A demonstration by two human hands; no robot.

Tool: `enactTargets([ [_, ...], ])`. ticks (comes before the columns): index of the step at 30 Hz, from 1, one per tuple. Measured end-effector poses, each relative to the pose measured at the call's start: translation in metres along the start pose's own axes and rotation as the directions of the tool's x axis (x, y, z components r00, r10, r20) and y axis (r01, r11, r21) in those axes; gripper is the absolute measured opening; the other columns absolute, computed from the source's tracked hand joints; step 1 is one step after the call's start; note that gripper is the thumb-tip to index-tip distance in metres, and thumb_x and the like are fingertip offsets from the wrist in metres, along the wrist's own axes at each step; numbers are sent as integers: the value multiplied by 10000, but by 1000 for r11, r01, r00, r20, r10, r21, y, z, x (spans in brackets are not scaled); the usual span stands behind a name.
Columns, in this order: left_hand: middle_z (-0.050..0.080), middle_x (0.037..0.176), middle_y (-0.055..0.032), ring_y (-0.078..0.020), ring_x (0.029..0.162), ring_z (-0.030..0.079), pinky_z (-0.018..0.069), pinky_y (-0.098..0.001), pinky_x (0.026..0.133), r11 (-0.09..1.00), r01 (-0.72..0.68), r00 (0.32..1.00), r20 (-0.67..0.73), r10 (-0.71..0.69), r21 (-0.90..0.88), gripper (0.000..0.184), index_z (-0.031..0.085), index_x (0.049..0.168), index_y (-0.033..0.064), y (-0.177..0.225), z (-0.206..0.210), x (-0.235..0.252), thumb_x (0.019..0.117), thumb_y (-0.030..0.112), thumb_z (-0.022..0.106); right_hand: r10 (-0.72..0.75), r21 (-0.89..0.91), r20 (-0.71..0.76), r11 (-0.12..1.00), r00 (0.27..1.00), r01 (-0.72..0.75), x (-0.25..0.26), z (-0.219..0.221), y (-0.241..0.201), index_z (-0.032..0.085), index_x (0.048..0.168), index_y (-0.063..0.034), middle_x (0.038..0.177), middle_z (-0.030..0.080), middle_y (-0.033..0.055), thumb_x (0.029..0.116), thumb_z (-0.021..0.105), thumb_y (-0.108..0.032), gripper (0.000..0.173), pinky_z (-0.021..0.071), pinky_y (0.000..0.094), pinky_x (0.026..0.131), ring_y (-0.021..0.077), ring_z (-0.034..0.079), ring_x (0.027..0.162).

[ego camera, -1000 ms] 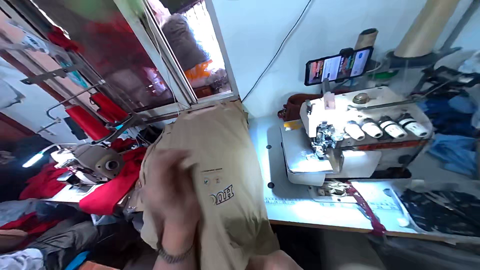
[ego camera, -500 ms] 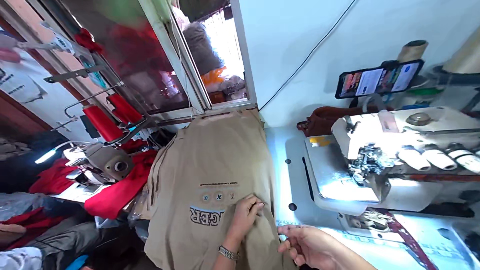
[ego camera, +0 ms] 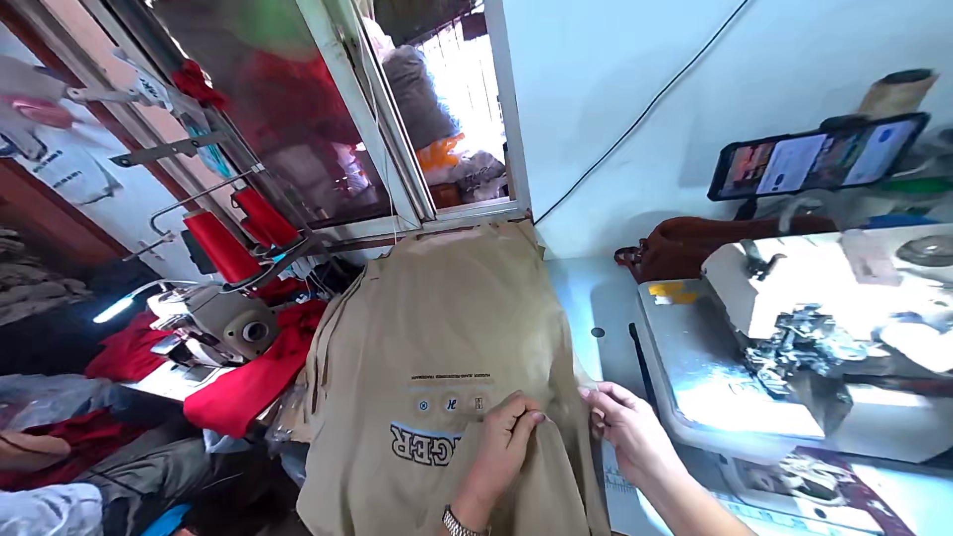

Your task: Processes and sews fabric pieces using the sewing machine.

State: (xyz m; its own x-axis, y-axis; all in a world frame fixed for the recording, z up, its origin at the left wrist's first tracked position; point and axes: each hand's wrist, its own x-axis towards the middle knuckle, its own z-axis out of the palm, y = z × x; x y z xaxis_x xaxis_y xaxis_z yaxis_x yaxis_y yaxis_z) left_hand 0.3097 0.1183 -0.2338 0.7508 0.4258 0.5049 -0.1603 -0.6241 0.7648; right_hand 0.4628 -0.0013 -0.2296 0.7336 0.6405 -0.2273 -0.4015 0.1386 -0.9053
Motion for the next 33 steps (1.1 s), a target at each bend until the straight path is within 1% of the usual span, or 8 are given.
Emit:
enactTargets([
  [3, 674, 874, -67, -90, 829, 637, 536, -252, 803, 991, -47, 999, -11, 49, 128, 227, 726, 991, -10, 20, -2, 19, 1037, 110, 538, -224, -91, 23, 970, 974, 225, -2, 0, 3, 718, 883, -5, 762, 706, 44, 918, 693, 2, 44, 554, 237, 597, 102, 653, 644],
  [10, 712, 937, -21, -75, 865, 669, 569, -266, 808, 985, -37, 998, 57, 28, 169, 155, 764, 984, 61, 14, 9, 43, 989, 172, 656, -334, -271, 180, 888, 925, 373, -9, -1, 5, 760, 1002, -69, 824, 737, -6, 825, 624, -97, 225, 584, 263, 679, 79, 693, 739],
  [15, 737, 994, -17, -72, 900, 688, 580, -280, 846, 993, 28, 998, 57, -34, 117, 196, 770, 1134, 92, 10, 10, 45, 976, 150, 670, -318, -399, 258, 825, 912, 400, -10, -1, -4, 769, 1029, -71, 897, 728, -10, 851, 604, -94, 243, 583, 228, 735, 48, 691, 812],
  [18, 712, 926, 4, -62, 853, 667, 567, -273, 798, 986, 41, 995, 86, -56, 160, 168, 793, 1055, 111, 9, 6, 47, 984, 150, 646, -365, -435, 241, 788, 899, 437, -13, 2, -1, 730, 1036, -60, 886, 727, 0, 868, 613, -82, 205, 578, 231, 721, 54, 691, 802],
  [22, 705, 914, -16, -71, 854, 665, 567, -258, 804, 993, 100, 993, 51, -103, 57, 130, 777, 981, 59, 8, -1, 47, 961, 89, 652, -576, -423, 288, 640, 765, 641, -30, 2, 32, 721, 1007, -30, 888, 708, 35, 996, 559, -184, 224, 572, 199, 678, 44, 675, 778],
  [25, 704, 919, -21, -69, 842, 657, 558, -249, 786, 988, 154, 988, 16, -154, -9, 126, 769, 975, 43, 14, -10, 43, 949, 53, 646, -520, -514, 320, 608, 792, 606, -54, -1, 50, 720, 824, -24, 774, 643, 51, 1031, 520, -286, 389, 489, 223, 623, 66, 594, 684],
  [28, 680, 974, -20, -85, 899, 643, 550, -258, 804, 987, 161, 987, -8, -162, -15, 117, 768, 959, 59, 20, -11, 39, 939, 54, 653, -418, -522, 284, 687, 863, 505, -70, -9, 52, 709, 735, -36, 711, 604, 11, 975, 615, -275, 351, 433, 202, 586, 26, 540, 637],
  [33, 691, 1188, -44, -165, 1220, 591, 461, -398, 1072, 996, 30, 999, 38, -34, 85, 177, 731, 991, 69, 30, 17, 50, 997, 104, 558, -318, -385, 139, 855, 938, 347, -80, -32, 24, 730, 741, -113, 692, 652, -65, 866, 736, -216, 162, 473, 180, 578, -13, 577, 617],
])
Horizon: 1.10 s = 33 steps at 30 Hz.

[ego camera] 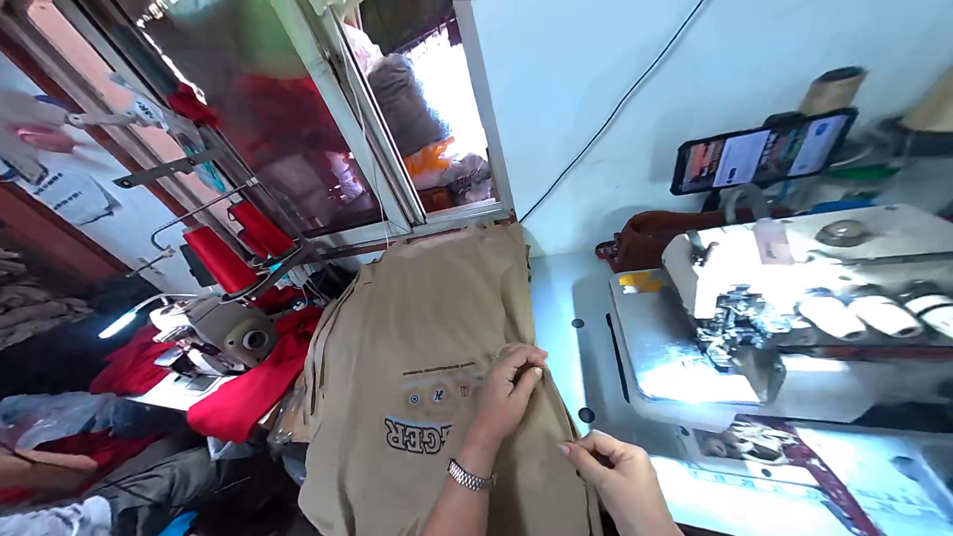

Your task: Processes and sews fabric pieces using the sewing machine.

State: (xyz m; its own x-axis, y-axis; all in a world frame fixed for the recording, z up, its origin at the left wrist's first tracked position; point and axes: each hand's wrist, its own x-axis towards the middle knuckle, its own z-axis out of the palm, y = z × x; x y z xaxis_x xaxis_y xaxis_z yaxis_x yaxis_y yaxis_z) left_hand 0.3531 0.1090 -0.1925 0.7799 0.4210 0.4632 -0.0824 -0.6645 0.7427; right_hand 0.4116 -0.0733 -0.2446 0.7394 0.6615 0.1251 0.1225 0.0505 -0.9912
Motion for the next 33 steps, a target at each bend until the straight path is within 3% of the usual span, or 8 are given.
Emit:
enactTargets([
  [10, 689, 1000, -68, -142, 925, 677, 577, -327, 847, 990, -136, 988, 69, 138, -37, 74, 683, 1023, 36, 69, 134, 47, 957, 40, 648, 102, 197, -358, 980, 928, -32, -17, -124, -30, 541, 773, -119, 622, 558, -76, 841, 650, 46, 209, 461, 196, 496, 16, 522, 517],
  [13, 653, 1032, -87, -222, 1027, 617, 534, -364, 904, 950, -210, 977, 25, 210, 230, 58, 763, 904, 61, 83, 153, 36, 913, 66, 705, 199, 231, -305, 964, 931, -130, -26, -135, -27, 594, 1064, -32, 655, 617, -54, 859, 622, 78, 235, 512, 221, 507, 37, 580, 532],
  [16, 741, 1113, -98, -328, 1075, 678, 522, -540, 931, 758, -210, 967, 18, 253, 618, 182, 802, 1018, 112, 101, 169, 6, 873, 106, 693, 188, 230, -271, 965, 944, -126, -33, -138, -22, 682, 995, -13, 763, 686, -39, 889, 592, 64, 159, 558, 210, 584, 24, 639, 626],
  [20, 737, 1222, -93, -321, 1134, 692, 480, -587, 1003, 622, -170, 976, 42, 215, 764, 325, 777, 1171, 103, 104, 187, -12, 873, 96, 645, 176, 271, -298, 958, 938, -93, -29, -140, -19, 684, 949, -32, 777, 689, -39, 903, 582, 46, 136, 554, 203, 588, 24, 642, 643],
  [24, 760, 1103, -87, -271, 1053, 713, 534, -486, 966, 754, -198, 970, 17, 241, 627, 271, 776, 1139, 76, 97, 179, 3, 936, 115, 601, 165, 331, -343, 943, 925, -45, -11, -135, -21, 705, 914, -34, 774, 707, 5, 890, 609, 36, 121, 570, 221, 591, 68, 667, 661],
  [28, 724, 1206, -87, -173, 1156, 673, 527, -383, 1036, 985, 24, 999, 19, -27, 172, 313, 681, 1275, 32, 85, 130, 10, 1001, 146, 580, 138, 327, -370, 945, 919, -10, 14, -133, -17, 723, 857, -22, 706, 701, 25, 889, 657, 29, 89, 524, 192, 513, 58, 635, 574],
  [31, 699, 1166, -129, -189, 1054, 693, 578, -388, 938, 997, 73, 956, -289, -61, 32, 316, 600, 1289, -34, 56, 86, -24, 1002, 86, 548, 177, 389, -375, 921, 910, -19, 21, -130, -19, 696, 822, -8, 660, 665, 29, 914, 631, 72, 139, 488, 187, 483, 56, 588, 525],
  [33, 657, 1131, -165, -177, 960, 670, 575, -351, 855, 988, 149, 839, -532, -113, 25, 329, 558, 1268, -104, 42, 59, -68, 1005, 92, 537, 184, 442, -351, 897, 918, -11, 16, -126, -18, 683, 856, -5, 665, 675, 27, 929, 603, 74, 134, 519, 188, 482, 60, 608, 520],
])
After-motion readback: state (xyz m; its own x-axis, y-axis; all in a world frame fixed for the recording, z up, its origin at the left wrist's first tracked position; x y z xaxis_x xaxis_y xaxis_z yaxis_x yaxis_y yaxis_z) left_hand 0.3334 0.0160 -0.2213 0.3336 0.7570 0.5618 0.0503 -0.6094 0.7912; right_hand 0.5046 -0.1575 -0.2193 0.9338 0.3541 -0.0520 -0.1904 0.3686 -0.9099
